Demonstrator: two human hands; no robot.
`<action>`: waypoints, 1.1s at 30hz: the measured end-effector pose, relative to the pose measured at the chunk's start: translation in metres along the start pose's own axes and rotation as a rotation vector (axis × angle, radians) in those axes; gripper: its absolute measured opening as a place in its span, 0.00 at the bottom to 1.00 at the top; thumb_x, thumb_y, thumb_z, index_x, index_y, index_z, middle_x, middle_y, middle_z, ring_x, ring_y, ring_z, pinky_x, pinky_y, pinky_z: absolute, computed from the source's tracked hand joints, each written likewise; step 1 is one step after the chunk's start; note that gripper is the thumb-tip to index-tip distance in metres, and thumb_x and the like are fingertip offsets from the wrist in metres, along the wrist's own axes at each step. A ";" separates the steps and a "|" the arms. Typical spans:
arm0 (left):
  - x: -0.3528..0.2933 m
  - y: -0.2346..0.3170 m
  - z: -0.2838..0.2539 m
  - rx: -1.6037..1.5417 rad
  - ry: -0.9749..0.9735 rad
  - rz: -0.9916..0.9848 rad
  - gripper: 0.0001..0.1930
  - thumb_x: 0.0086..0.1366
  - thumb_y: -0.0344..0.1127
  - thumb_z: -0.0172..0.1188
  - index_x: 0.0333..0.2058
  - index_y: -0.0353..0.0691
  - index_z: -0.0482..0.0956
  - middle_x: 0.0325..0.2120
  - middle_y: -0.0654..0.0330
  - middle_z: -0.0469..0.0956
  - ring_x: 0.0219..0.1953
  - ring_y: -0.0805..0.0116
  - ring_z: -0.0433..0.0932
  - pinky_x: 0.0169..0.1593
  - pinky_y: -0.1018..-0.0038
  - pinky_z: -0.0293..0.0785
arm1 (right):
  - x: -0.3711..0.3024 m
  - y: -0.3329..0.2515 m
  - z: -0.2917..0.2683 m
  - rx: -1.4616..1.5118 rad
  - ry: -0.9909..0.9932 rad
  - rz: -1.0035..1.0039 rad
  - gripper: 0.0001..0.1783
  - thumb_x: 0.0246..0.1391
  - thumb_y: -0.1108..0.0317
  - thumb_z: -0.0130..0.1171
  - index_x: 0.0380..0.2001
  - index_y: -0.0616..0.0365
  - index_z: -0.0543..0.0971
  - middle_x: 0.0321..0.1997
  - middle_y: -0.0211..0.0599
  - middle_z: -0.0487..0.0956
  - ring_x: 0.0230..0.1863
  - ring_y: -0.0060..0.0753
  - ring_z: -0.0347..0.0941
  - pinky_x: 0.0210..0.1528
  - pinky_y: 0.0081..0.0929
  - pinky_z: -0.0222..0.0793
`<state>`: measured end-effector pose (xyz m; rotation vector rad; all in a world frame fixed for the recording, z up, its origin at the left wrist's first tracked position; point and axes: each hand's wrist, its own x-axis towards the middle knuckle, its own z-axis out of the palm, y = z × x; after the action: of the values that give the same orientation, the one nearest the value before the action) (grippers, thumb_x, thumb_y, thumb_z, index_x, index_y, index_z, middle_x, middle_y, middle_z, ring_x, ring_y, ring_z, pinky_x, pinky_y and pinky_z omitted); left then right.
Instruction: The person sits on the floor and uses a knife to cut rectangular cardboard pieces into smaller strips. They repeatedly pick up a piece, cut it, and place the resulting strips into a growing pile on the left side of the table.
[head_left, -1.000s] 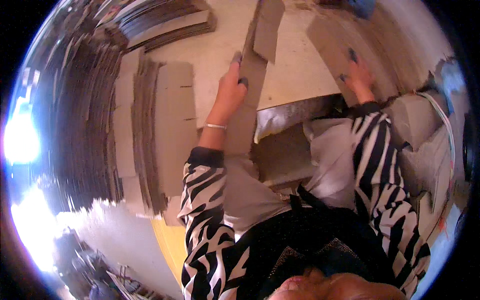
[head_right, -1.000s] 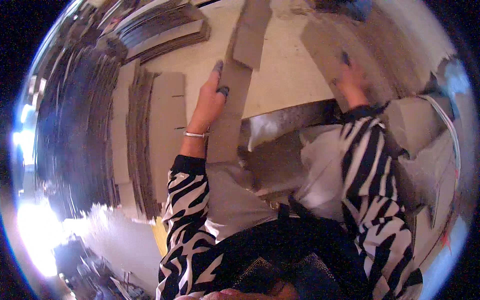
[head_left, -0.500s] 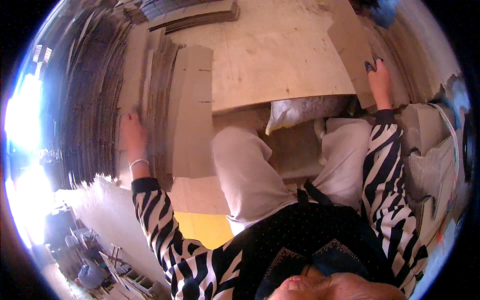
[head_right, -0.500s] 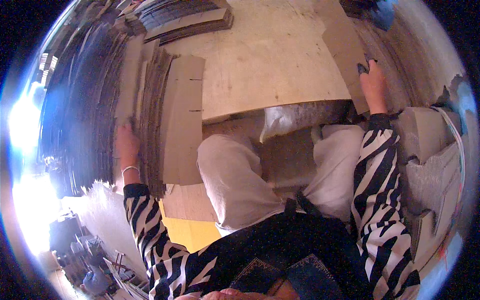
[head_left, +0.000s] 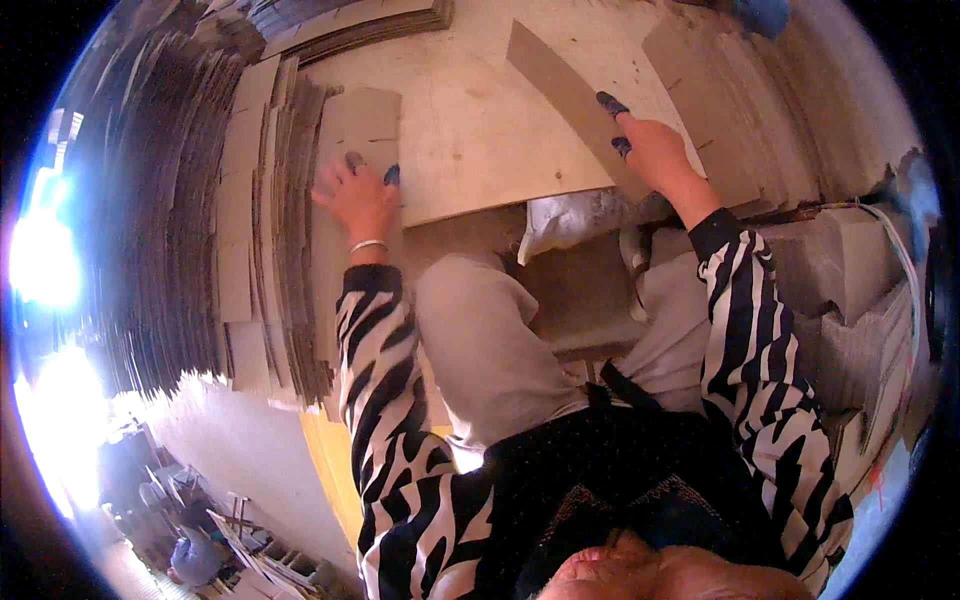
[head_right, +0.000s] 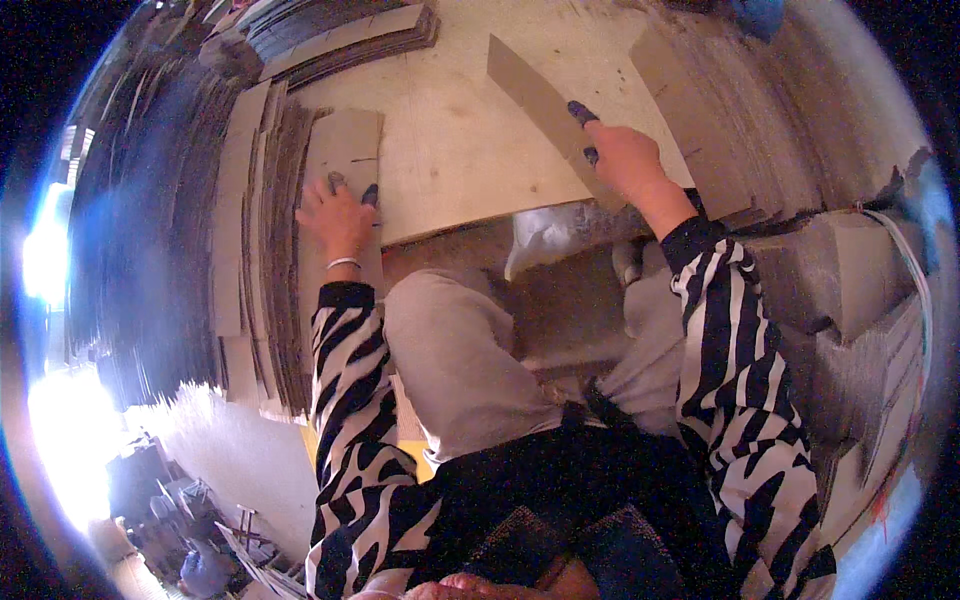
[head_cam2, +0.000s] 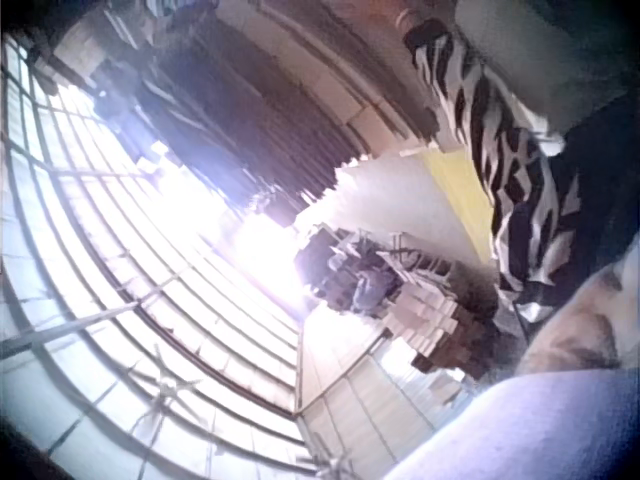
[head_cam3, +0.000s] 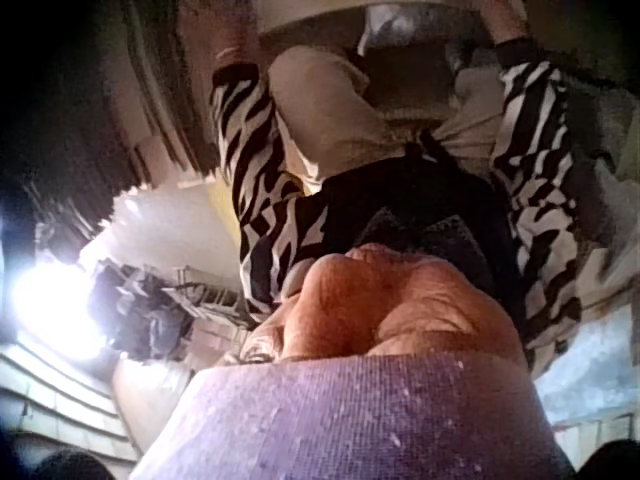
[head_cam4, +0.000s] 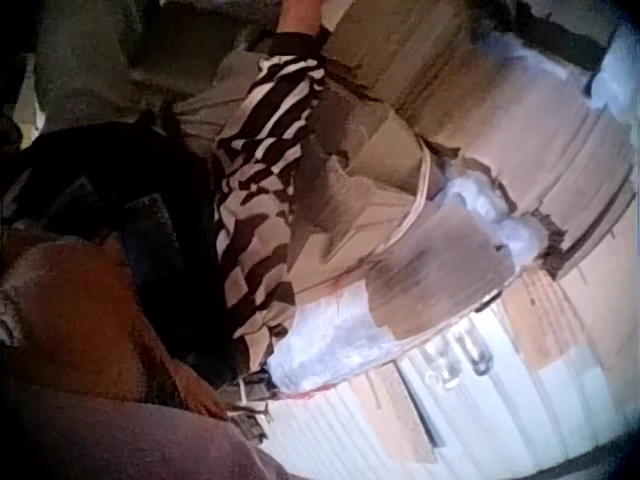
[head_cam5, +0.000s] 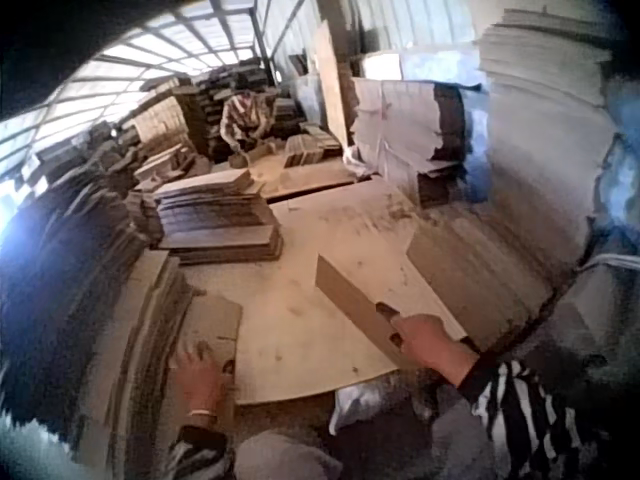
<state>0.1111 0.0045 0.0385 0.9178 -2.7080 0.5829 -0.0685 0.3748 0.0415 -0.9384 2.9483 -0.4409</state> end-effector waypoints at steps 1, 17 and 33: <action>-0.002 0.002 0.007 0.007 -0.024 0.018 0.26 0.53 0.47 0.61 0.48 0.41 0.76 0.63 0.51 0.59 0.68 0.52 0.51 0.63 0.38 0.43 | -0.001 -0.001 0.002 -0.017 -0.066 0.023 0.19 0.46 0.72 0.55 0.45 0.54 0.71 0.36 0.47 0.80 0.41 0.55 0.76 0.41 0.51 0.70; -0.092 0.101 -0.036 -0.389 -0.148 0.390 0.21 0.49 0.33 0.59 0.43 0.31 0.77 0.56 0.45 0.66 0.57 0.46 0.65 0.55 0.57 0.65 | -0.015 -0.045 0.008 0.285 0.258 -0.303 0.15 0.40 0.75 0.55 0.37 0.54 0.75 0.30 0.43 0.79 0.34 0.50 0.76 0.33 0.45 0.70; -0.056 0.132 -0.037 -1.660 -0.703 0.108 0.14 0.64 0.34 0.49 0.41 0.32 0.78 0.37 0.57 0.78 0.41 0.66 0.75 0.46 0.71 0.70 | -0.005 -0.032 0.030 0.026 0.089 -0.394 0.14 0.52 0.70 0.52 0.43 0.49 0.75 0.30 0.40 0.80 0.36 0.47 0.79 0.31 0.45 0.72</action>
<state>0.0762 0.1460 0.0136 0.4090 -2.3916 -1.9839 -0.0435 0.3454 0.0212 -1.5403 2.8185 -0.5391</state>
